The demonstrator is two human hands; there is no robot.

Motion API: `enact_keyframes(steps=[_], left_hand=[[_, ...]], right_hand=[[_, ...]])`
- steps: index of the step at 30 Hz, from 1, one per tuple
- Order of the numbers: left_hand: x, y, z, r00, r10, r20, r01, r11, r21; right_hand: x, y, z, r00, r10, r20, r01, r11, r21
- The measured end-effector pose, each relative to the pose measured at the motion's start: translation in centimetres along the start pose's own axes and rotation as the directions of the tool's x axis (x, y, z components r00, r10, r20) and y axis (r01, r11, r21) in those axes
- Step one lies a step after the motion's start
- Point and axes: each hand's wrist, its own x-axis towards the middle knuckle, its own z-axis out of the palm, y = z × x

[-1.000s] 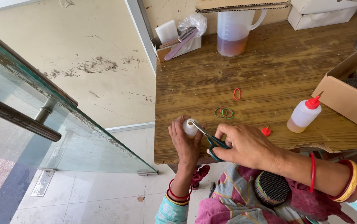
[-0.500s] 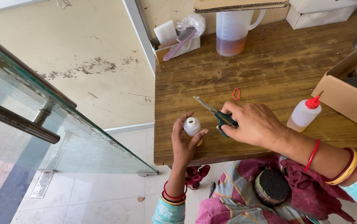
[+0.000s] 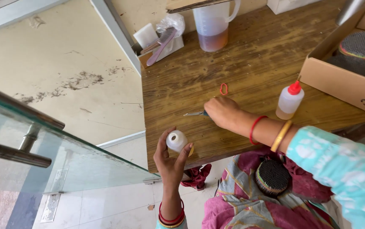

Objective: The person uses scissors to clear the nozzle of a glue bottle, then picks up a circular mesh object and applies glue from the bottle onto its surface.

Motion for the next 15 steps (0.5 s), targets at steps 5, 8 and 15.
enact_keyframes(steps=[5,8,15], left_hand=[[-2.9,2.7,-0.5,0.985,-0.148,0.089,0.156,0.982,-0.103],[-4.3,3.9,-0.3,0.969,-0.204,0.139,0.222,0.966,-0.130],[-7.4,6.7,3.1,0.936,0.066,0.347,-0.040,0.996,-0.082]], right_hand=[[2.2,-0.1,0.9,0.999,0.029,-0.030,-0.028,1.000,0.013],[0.4,-1.0,-1.9,0.999,0.006,-0.048,-0.005,1.000,0.031],[-18.4,-1.8,-12.4,0.915,-0.253,-0.314,0.401,0.502,0.766]])
